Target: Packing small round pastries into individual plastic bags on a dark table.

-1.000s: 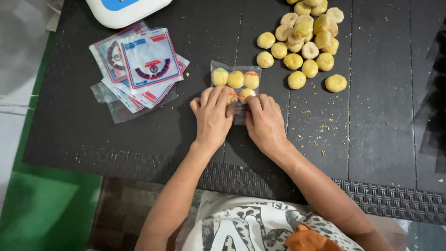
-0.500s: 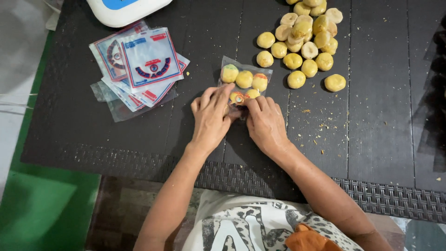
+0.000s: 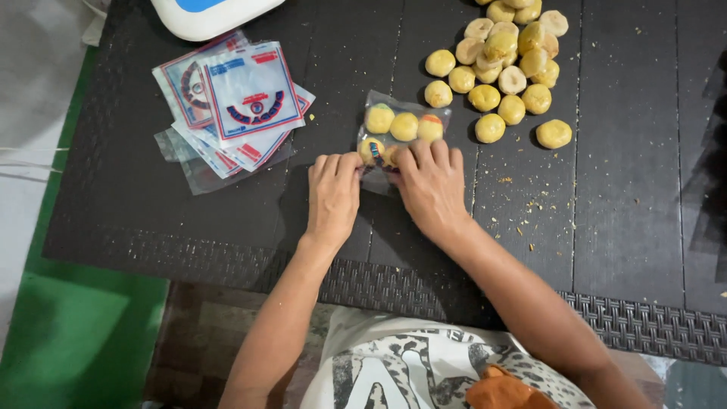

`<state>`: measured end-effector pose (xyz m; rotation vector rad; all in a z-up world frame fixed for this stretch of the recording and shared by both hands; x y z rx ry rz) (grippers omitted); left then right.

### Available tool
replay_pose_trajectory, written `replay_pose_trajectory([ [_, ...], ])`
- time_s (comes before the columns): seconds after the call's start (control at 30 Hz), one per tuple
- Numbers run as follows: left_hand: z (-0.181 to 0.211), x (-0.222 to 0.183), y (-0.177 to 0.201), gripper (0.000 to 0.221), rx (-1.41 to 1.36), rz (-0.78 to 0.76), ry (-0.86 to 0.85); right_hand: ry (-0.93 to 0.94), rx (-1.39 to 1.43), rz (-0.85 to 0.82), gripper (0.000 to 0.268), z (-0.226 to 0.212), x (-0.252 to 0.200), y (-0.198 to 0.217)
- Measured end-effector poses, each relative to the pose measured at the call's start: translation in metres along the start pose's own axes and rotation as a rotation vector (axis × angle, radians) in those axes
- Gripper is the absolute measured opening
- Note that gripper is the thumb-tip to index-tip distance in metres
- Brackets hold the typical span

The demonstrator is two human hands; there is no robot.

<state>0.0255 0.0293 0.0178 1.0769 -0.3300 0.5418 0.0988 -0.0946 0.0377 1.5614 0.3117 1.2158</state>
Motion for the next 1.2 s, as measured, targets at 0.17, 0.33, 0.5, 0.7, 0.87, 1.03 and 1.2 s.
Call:
replay_pose_trajectory([
  [0.17,0.005,0.002,0.008,0.008,0.05,-0.046,0.021,0.012,0.126,0.005,0.048,0.011,0.014,-0.011],
  [0.33,0.01,0.024,0.005,0.063,0.201,-0.144,0.034,0.039,0.201,-0.068,0.047,0.012,0.016,-0.013],
  [0.5,-0.002,0.029,-0.005,0.05,0.214,-0.179,0.007,0.004,0.15,0.003,0.042,0.011,0.021,-0.013],
  [0.7,0.006,0.028,0.0,0.042,0.143,-0.119,0.03,-0.011,0.058,0.111,0.043,0.006,0.023,-0.012],
  [0.87,0.009,0.027,0.001,0.042,0.147,-0.067,-0.001,-0.036,0.04,0.078,0.046,0.007,0.019,-0.023],
  [1.03,0.023,0.02,0.007,0.031,0.158,0.028,-0.188,-0.063,0.312,0.018,0.036,0.017,0.014,-0.003],
  [1.2,0.021,0.012,-0.002,0.017,0.191,-0.02,-0.329,-0.017,0.216,0.044,0.012,0.025,-0.015,-0.028],
])
Point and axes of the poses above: each hand's wrist, its own x-axis towards the middle knuckle, its own y-axis out of the back of the hand, z = x × y, the point moved 7 cm from there along x, towards the middle knuckle, and after that the axes turned 4 degrees about -x, right-handed, at the moved point
